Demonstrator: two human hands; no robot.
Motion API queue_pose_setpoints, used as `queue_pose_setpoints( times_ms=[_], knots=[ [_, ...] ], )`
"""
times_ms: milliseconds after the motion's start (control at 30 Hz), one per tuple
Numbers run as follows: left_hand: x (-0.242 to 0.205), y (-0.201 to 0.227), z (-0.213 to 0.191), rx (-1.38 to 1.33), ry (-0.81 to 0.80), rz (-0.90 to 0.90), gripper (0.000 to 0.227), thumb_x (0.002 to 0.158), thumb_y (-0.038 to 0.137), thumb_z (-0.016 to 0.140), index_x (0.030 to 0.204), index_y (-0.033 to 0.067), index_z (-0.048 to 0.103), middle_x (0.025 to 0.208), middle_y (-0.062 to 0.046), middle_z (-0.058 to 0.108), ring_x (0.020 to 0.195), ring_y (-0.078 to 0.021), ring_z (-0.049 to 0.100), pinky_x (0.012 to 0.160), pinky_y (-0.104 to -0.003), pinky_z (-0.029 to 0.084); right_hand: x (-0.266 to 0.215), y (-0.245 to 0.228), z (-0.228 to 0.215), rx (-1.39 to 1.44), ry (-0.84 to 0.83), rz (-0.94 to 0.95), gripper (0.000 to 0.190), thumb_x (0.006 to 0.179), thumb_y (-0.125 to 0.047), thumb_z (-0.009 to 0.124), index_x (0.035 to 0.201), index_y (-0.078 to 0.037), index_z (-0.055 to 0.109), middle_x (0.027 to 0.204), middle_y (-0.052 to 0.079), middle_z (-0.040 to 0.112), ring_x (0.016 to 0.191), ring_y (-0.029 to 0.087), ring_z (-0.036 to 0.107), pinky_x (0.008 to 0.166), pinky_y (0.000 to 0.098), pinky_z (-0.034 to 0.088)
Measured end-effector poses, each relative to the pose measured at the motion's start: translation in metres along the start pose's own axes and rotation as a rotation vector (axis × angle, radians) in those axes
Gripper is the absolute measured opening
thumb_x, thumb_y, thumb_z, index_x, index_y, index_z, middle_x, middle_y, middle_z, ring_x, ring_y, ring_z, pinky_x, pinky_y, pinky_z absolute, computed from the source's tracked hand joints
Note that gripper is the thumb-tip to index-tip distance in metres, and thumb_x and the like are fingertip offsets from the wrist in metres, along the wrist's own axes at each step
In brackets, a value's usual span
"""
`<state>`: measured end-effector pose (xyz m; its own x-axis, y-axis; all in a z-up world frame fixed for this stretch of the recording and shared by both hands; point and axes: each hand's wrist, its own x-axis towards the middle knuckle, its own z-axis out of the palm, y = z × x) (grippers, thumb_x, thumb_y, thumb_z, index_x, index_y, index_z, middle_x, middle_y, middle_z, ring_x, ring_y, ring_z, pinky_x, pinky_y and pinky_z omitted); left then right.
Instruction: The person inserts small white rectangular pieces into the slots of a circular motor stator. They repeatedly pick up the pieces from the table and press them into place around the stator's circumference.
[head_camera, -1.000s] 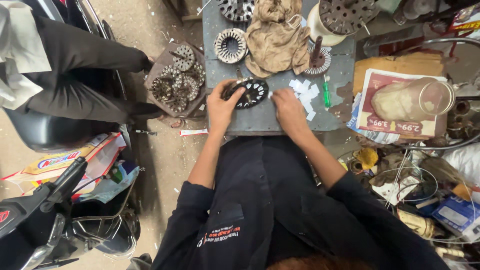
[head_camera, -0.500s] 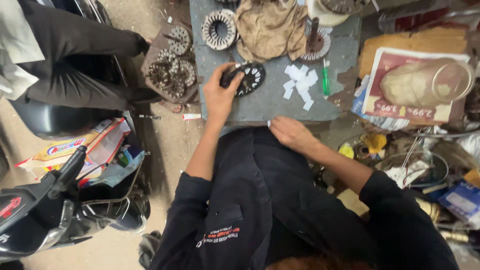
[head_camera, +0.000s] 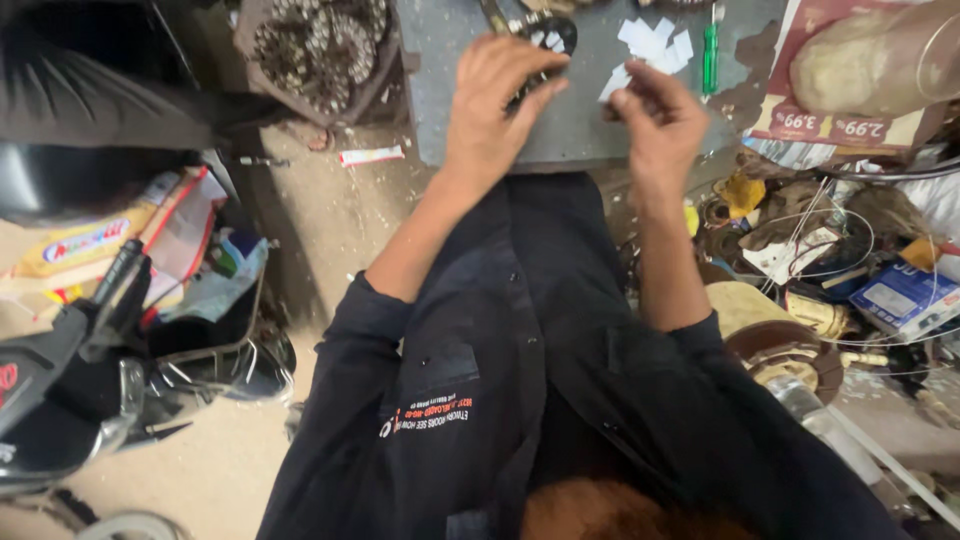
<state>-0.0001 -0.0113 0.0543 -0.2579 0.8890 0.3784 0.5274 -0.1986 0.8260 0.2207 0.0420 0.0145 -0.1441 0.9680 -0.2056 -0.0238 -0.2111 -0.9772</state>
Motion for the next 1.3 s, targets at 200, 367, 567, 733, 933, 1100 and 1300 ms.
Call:
queue_pose_setpoints(
  times_ms=[200,367,567,733,933,1100,1300],
  knots=[
    [0.008,-0.005,-0.017,-0.209,-0.082,-0.226,0.018,0.089,0.021,0.082,0.105,0.0123,0.078,0.099,-0.005,0.074,0.106,-0.0257,0.066,0.097,-0.038,0.051,-0.009,-0.011,0.056,0.033,-0.011,-0.038,0.021,0.095,0.005,0.076,0.116,0.006,0.072,0.099,0.009,0.075,0.086,0.015,0.072,0.079,0.0297,0.063],
    [-0.003,-0.024,-0.012,-0.216,-0.062,-0.184,0.018,0.088,0.023,0.082,0.103,0.0128,0.078,0.098,-0.005,0.074,0.102,-0.0259,0.068,0.094,-0.037,0.053,-0.008,-0.013,0.069,-0.056,-0.046,-0.141,0.017,0.097,0.004,0.074,0.114,0.007,0.074,0.102,0.009,0.075,0.089,0.015,0.073,0.083,0.0291,0.062],
    [-0.006,-0.031,-0.003,-0.23,-0.029,-0.03,0.019,0.085,0.017,0.08,0.101,0.0075,0.073,0.102,-0.01,0.072,0.108,-0.0326,0.065,0.099,-0.042,0.05,-0.006,-0.012,0.064,-0.182,-0.067,-0.154,0.013,0.094,0.006,0.075,0.107,0.007,0.075,0.098,0.011,0.075,0.087,0.016,0.072,0.08,0.0287,0.062],
    [-0.003,-0.046,0.006,-0.421,-0.17,-0.221,0.013,0.087,0.011,0.077,0.095,0.0052,0.07,0.094,-0.009,0.065,0.09,-0.0214,0.065,0.081,-0.033,0.053,-0.002,-0.014,0.072,-0.004,-0.093,-0.179,0.014,0.091,0.006,0.076,0.105,0.006,0.076,0.1,0.011,0.074,0.086,0.016,0.073,0.078,0.0302,0.064],
    [0.005,-0.077,0.016,-0.857,-0.28,-0.337,0.01,0.094,0.006,0.071,0.101,0.0044,0.063,0.093,-0.001,0.068,0.088,-0.0072,0.062,0.079,-0.026,0.051,-0.006,-0.032,0.071,-0.495,-0.212,-0.612,0.032,0.084,0.005,0.081,0.116,0.003,0.074,0.113,0.014,0.072,0.101,0.018,0.072,0.087,0.0302,0.061],
    [-0.003,-0.074,0.005,-0.672,-0.196,-0.236,0.012,0.096,0.005,0.072,0.107,0.0033,0.067,0.105,-0.005,0.071,0.102,-0.0122,0.066,0.091,-0.029,0.052,0.005,-0.026,0.064,-0.438,-0.212,-0.617,0.024,0.088,0.006,0.084,0.111,0.001,0.077,0.108,0.011,0.076,0.096,0.017,0.074,0.082,0.0276,0.06],
    [-0.002,-0.078,-0.008,-0.511,0.007,-0.252,0.03,0.1,0.011,0.07,0.128,-0.0006,0.07,0.128,-0.01,0.071,0.12,-0.0171,0.066,0.105,-0.032,0.05,0.014,-0.022,0.069,-0.425,-0.023,-0.461,0.017,0.091,-0.001,0.085,0.107,0.0,0.078,0.102,0.012,0.077,0.088,0.019,0.074,0.08,0.0273,0.06]
  ],
)
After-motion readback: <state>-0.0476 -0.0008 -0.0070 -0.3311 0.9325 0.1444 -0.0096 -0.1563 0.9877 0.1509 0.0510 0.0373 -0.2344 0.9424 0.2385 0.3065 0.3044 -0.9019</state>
